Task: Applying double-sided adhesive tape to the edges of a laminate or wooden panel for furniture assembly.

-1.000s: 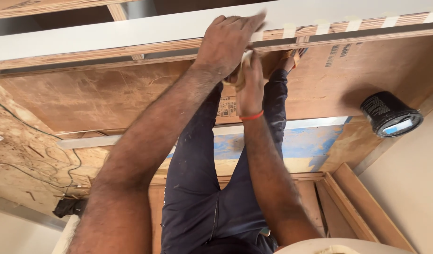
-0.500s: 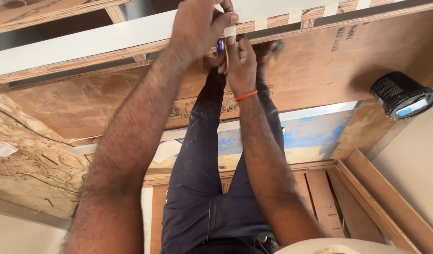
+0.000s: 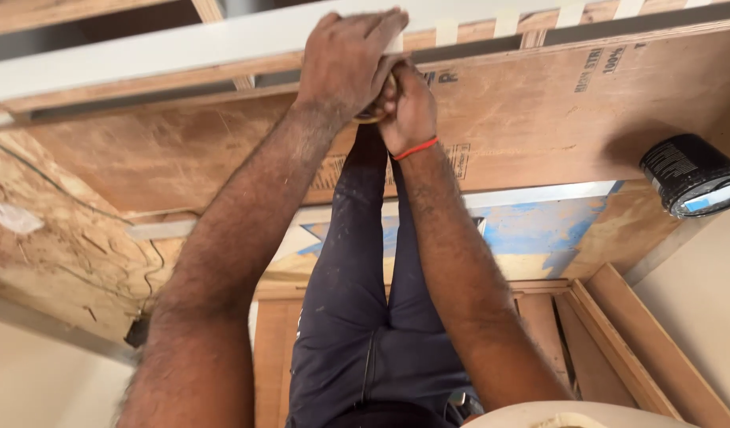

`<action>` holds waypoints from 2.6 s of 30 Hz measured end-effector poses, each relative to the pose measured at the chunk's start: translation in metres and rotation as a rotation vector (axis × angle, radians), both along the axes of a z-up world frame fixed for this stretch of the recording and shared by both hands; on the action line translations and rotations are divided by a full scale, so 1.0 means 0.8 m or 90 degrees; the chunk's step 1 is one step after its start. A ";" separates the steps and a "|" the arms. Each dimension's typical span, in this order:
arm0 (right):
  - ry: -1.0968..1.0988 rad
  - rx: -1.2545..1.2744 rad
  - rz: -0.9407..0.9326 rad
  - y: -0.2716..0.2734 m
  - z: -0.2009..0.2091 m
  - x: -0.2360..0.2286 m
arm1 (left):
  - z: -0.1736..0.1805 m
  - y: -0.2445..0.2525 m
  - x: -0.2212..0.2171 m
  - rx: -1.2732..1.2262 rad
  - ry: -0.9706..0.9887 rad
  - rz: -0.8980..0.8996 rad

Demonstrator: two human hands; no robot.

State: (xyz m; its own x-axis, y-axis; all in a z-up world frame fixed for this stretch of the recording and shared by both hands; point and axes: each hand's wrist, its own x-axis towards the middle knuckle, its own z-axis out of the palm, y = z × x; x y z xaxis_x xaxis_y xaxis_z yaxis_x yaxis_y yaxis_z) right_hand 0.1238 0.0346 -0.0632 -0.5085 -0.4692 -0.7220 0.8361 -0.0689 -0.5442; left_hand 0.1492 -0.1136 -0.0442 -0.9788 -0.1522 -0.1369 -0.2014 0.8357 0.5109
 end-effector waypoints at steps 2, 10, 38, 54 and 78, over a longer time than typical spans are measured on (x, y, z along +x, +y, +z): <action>-0.124 -0.009 -0.057 -0.002 0.013 0.006 | 0.007 0.003 -0.004 0.060 -0.037 0.019; 0.293 -0.012 0.114 -0.023 0.130 0.013 | 0.086 -0.026 0.025 0.050 -0.034 0.052; -0.138 -0.107 -0.115 -0.030 0.007 0.084 | 0.000 -0.052 0.049 -0.009 0.076 0.010; 0.145 0.200 0.144 -0.094 0.025 0.087 | 0.006 -0.142 0.059 0.267 -0.235 0.099; 0.321 0.111 0.114 -0.070 -0.028 0.105 | 0.030 -0.092 0.089 0.018 -0.173 0.087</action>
State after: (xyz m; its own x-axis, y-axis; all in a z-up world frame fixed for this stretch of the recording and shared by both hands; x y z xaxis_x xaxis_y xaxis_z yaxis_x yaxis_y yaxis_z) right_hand 0.2076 -0.0212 -0.0857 -0.7339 -0.4754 -0.4851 0.4600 0.1776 -0.8700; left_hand 0.2207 -0.1872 -0.0200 -0.8768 -0.2716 -0.3968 -0.4429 0.7777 0.4461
